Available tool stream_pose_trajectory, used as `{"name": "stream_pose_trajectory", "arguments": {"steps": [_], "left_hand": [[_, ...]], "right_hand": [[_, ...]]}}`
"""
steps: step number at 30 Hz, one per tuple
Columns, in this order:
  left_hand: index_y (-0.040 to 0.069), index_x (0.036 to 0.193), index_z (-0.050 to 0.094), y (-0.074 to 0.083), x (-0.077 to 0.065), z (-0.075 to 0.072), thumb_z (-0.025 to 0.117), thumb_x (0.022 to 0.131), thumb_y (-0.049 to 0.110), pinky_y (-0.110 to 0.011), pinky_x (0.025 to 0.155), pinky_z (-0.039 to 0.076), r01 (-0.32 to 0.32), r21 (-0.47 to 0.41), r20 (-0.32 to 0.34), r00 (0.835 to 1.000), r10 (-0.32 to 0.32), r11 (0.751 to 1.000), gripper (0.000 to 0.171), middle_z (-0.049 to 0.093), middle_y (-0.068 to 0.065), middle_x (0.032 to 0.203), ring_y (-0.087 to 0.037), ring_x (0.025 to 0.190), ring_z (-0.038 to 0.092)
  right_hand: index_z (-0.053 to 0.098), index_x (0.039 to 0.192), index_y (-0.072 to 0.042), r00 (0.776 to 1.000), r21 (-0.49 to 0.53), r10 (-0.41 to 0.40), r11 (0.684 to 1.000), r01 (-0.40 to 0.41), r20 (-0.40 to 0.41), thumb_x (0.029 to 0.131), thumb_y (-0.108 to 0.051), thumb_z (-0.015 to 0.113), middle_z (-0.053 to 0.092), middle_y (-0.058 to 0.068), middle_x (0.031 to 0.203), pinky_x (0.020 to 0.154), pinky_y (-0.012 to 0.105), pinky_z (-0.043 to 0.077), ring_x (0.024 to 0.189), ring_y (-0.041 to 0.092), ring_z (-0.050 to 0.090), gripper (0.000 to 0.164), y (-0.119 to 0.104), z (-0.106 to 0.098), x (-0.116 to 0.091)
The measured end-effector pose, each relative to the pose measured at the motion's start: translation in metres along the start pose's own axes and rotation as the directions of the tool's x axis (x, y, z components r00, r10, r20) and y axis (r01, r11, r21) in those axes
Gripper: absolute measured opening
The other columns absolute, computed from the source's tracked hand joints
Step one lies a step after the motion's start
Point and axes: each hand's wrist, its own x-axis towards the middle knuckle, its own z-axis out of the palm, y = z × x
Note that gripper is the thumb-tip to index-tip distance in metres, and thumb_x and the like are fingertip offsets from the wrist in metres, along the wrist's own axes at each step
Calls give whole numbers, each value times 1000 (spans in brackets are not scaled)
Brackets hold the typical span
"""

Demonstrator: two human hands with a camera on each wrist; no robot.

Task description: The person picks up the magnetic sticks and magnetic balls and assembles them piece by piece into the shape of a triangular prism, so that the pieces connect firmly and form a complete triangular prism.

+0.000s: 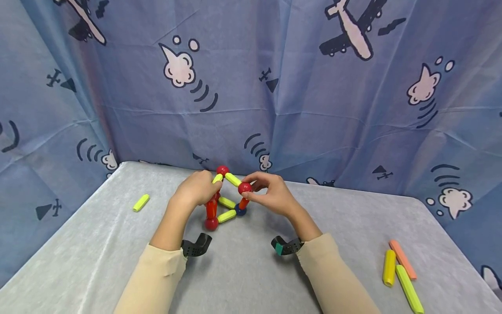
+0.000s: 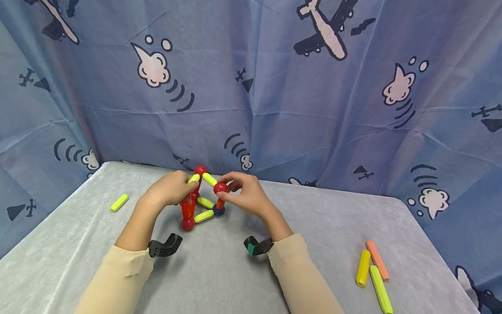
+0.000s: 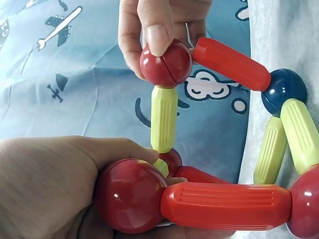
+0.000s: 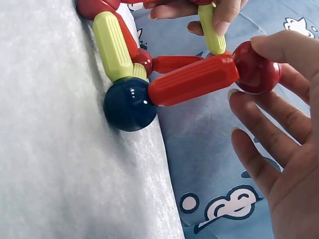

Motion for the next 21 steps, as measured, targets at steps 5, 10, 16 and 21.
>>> {"name": "stream_pose_trajectory", "arguments": {"steps": [5, 10, 16, 21], "left_hand": [[7, 77, 60, 1, 0, -1, 48, 104, 29, -24, 50, 37, -5, -9, 11, 1000, 5, 1000, 37, 53, -2, 61, -15, 52, 47], [5, 81, 64, 1, 0, -1, 48, 103, 29, -24, 50, 37, -4, -6, 17, 1000, 4, 1000, 36, 54, -2, 63, -14, 52, 47], [4, 84, 65, 1, 0, -2, 47, 103, 28, -24, 50, 37, 6, 3, 22, 1000, -6, 1000, 36, 55, -2, 65, -14, 52, 47], [6, 81, 62, 0, 0, -1, 46, 104, 28, -24, 51, 38, 15, 3, 24, 1000, -15, 1000, 35, 53, -3, 65, -15, 53, 48]], "right_hand": [[74, 114, -14, 1000, 25, -1, 1000, 2, -5, 89, -18, 79, 75, 7, 103, 77, 30, 58, 83, 19, 72, 26, 0, -2, 0], [75, 114, -10, 999, 73, -14, 997, 11, 32, 89, -12, 77, 69, 10, 112, 77, 32, 61, 87, 23, 74, 25, -2, -4, -1], [72, 117, -12, 997, 90, 31, 995, -38, 72, 90, -12, 76, 71, 8, 116, 76, 29, 60, 89, 21, 73, 27, -4, -2, 0], [71, 121, -15, 995, 67, 60, 996, -65, 74, 88, -16, 79, 75, 9, 109, 78, 35, 59, 88, 20, 71, 33, -3, -2, 0]]}}
